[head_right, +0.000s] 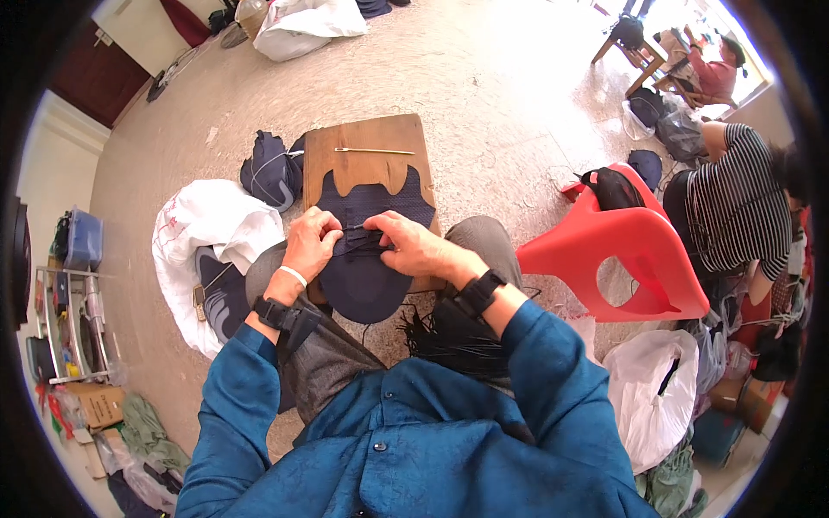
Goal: Hand-stitching or lacing components of a shoe upper.
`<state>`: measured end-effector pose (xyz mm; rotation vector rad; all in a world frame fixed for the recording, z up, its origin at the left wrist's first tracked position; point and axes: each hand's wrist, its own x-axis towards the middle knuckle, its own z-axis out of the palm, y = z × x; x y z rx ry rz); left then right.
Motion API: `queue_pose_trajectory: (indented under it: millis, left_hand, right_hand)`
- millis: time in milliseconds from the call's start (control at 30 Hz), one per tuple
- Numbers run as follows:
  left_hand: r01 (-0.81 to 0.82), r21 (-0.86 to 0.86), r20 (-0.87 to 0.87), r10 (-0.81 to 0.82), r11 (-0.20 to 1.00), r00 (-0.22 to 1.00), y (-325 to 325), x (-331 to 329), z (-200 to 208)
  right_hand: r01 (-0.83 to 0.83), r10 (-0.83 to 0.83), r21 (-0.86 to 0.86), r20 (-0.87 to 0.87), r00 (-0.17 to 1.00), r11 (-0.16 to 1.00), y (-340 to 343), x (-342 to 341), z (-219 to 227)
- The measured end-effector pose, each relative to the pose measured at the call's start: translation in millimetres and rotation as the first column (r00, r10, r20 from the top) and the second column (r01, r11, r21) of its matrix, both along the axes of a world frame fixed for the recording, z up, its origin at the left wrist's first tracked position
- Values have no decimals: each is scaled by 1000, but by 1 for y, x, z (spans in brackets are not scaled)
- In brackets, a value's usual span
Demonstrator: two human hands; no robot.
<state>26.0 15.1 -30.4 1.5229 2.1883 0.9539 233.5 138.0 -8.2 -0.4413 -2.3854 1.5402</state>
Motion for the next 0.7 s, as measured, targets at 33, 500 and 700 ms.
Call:
queue_pose_trajectory:
  millis: [33, 500, 700]
  left_hand:
    - [8, 42, -42, -6, 999, 999, 2, 2, -1]
    - [-118, 34, 46, 116, 992, 992, 16, 15, -6]
    - [-64, 53, 121, 57, 997, 991, 12, 13, -4]
  right_hand:
    - [-7, 7, 1, 3, 1000, 1000, 2, -3, 9]
    - [173, -194, 231, 73, 978, 958, 26, -51, -14]
    - [79, -140, 535, 75, 987, 841, 15, -58, -18]
